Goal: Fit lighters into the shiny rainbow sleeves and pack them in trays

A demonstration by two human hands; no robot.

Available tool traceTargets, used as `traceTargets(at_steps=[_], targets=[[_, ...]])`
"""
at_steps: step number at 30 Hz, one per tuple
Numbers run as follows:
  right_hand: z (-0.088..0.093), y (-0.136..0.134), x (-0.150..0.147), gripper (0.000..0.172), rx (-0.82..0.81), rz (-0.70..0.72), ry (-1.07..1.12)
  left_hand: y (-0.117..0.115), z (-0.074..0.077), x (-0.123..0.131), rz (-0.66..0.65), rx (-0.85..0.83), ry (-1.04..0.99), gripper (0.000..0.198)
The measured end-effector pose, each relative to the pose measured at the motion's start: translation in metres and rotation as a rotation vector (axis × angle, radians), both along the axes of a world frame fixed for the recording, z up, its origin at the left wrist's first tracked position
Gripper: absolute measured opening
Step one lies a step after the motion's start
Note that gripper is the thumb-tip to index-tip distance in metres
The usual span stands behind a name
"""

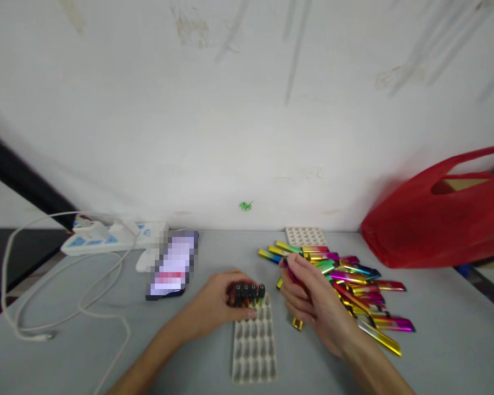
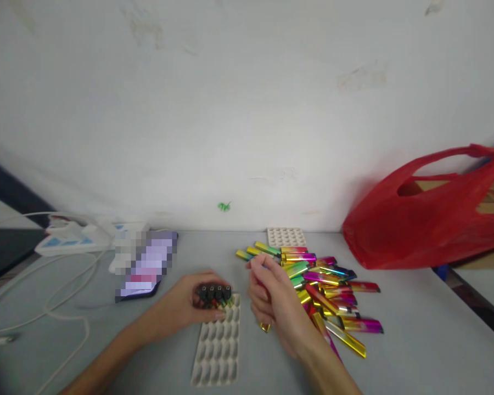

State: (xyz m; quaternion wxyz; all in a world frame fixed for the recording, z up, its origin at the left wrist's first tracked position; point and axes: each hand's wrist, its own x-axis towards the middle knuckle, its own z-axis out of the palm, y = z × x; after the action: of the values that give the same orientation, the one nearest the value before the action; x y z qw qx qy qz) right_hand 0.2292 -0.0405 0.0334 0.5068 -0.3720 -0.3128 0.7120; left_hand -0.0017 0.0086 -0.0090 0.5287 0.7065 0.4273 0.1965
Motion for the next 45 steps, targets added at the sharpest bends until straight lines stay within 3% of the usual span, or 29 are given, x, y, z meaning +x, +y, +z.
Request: traceTargets(at_steps=[3, 8, 19, 28, 37, 45], targets=[[-0.001, -0.001, -0.001, 0.034, 0.009, 0.037, -0.037, 0.000, 0.001, 0.001, -0.002, -0.018, -0.007, 0.045], [-0.006, -0.001, -0.002, 0.045, 0.019, 0.028, -0.099, 0.000, 0.002, 0.001, 0.009, -0.037, -0.008, 0.045], [-0.014, -0.004, -0.009, 0.065, -0.088, 0.223, 0.065, 0.000, -0.004, 0.000, 0.022, -0.030, -0.033, 0.047], [-0.007, -0.003, -0.007, 0.065, -0.086, 0.192, 0.202, 0.003, -0.007, -0.002, 0.024, -0.060, -0.057, 0.049], [-0.014, -0.002, -0.008, 0.061, -0.105, 0.165, 0.258, 0.002, -0.004, -0.001, 0.025, -0.050, -0.034, 0.049], [-0.011, -0.011, -0.015, 0.053, -0.105, 0.134, 0.157, 0.002, -0.006, -0.001, 0.018, -0.044, -0.024, 0.047]])
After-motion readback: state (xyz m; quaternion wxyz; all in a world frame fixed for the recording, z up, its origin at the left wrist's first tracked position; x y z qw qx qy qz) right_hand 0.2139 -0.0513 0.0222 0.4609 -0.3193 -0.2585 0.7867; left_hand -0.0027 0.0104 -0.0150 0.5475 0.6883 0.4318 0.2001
